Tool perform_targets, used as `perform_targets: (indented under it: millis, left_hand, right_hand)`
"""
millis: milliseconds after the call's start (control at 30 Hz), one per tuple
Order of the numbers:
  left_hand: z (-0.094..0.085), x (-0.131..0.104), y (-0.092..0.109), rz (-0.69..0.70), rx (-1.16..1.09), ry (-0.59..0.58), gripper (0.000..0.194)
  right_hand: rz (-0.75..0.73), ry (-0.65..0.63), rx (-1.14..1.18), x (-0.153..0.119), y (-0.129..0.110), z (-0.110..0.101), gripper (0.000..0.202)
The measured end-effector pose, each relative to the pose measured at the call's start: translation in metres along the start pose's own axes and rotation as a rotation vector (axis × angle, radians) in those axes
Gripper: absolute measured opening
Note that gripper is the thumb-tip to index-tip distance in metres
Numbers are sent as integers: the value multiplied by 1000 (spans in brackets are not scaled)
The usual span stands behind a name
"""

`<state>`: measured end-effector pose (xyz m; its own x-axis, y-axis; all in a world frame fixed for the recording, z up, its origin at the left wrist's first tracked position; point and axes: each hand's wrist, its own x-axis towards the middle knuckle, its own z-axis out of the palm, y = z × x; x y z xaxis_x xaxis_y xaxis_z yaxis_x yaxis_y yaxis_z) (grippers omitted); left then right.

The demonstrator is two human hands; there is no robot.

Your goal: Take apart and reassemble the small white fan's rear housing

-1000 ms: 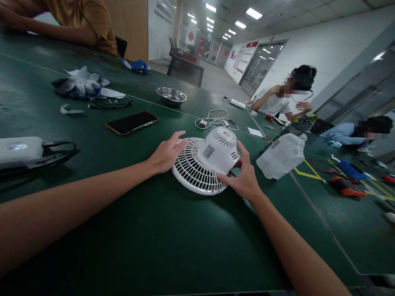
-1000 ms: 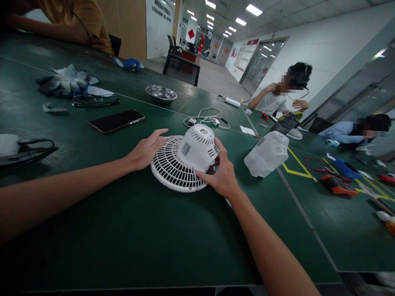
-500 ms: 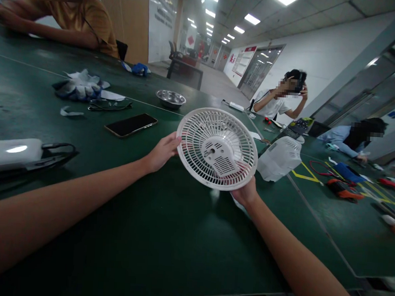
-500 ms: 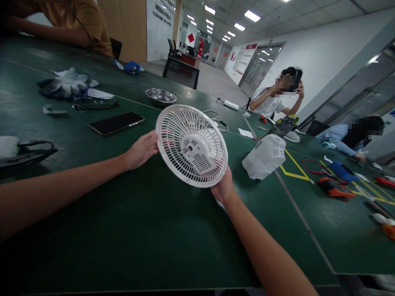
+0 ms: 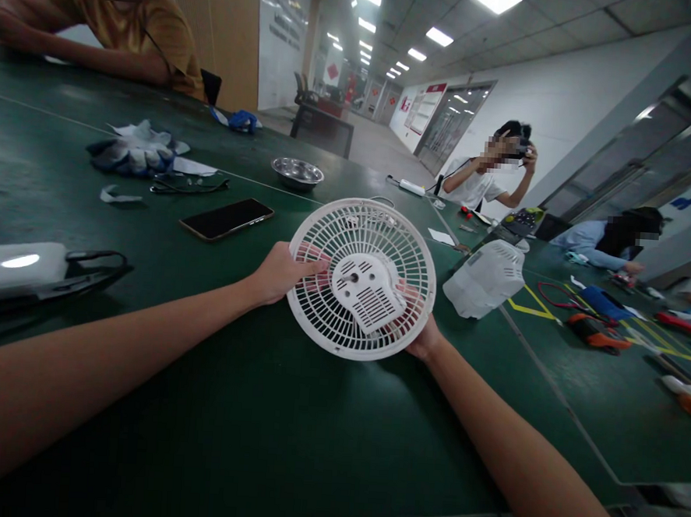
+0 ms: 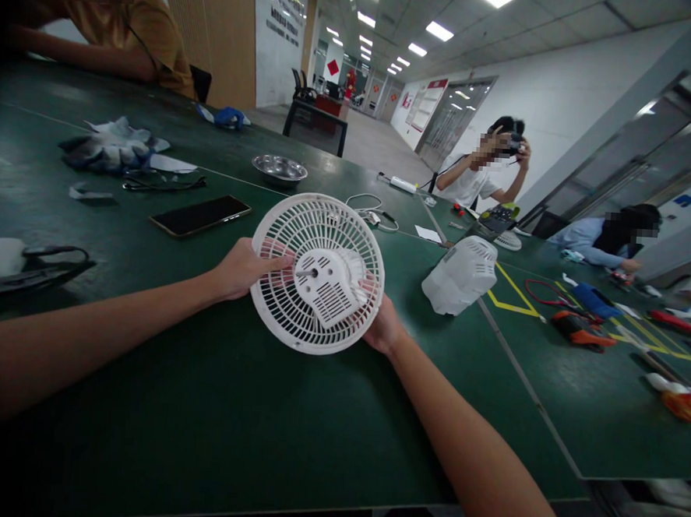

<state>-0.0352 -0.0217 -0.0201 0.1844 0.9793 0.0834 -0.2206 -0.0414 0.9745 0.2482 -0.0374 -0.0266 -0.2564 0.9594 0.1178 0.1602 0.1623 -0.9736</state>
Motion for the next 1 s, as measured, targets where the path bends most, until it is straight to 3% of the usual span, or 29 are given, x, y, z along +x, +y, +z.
perform_targets:
  millis: [133,233,300,400,533,667,733,833,900,1000]
  left_hand:
    - [1,-1,2,21,73,11,23]
    - [3,-1,4,-14,96,68,20]
    - [4,0,4,-30,98,87,18]
    - [3,0,4,-46,78,84,18]
    - [2,-1,5,-65,68,48,18]
    - [2,-2,7,-78,69,59,15]
    - [3,-2,7,-82,64,61,14]
    - [2,0,5,-83,72,56,14]
    - [-1,1,2,-71,79,48,15]
    - [-5,5,-3,-61,67,19,17]
  right_hand:
    - [-61,259,-167,9,4,-32,69]
    - [-121,498,-594,11,5,-69,84]
    - [-129,567,-839,11,7,-88,81]
    - [-90,593,-977,13,14,-100,76]
    - [-181,654,-1016,15,13,-102,66]
    - [-328,965,-1109,9,-5,-117,67]
    - [-293,1137,-1083,6,-8,-132,76]
    - [-102,1295,-886,6,3,-158,88]
    - [15,1267,-711,9,18,-170,95]
    - [107,1110,-545,13,37,-179,100]
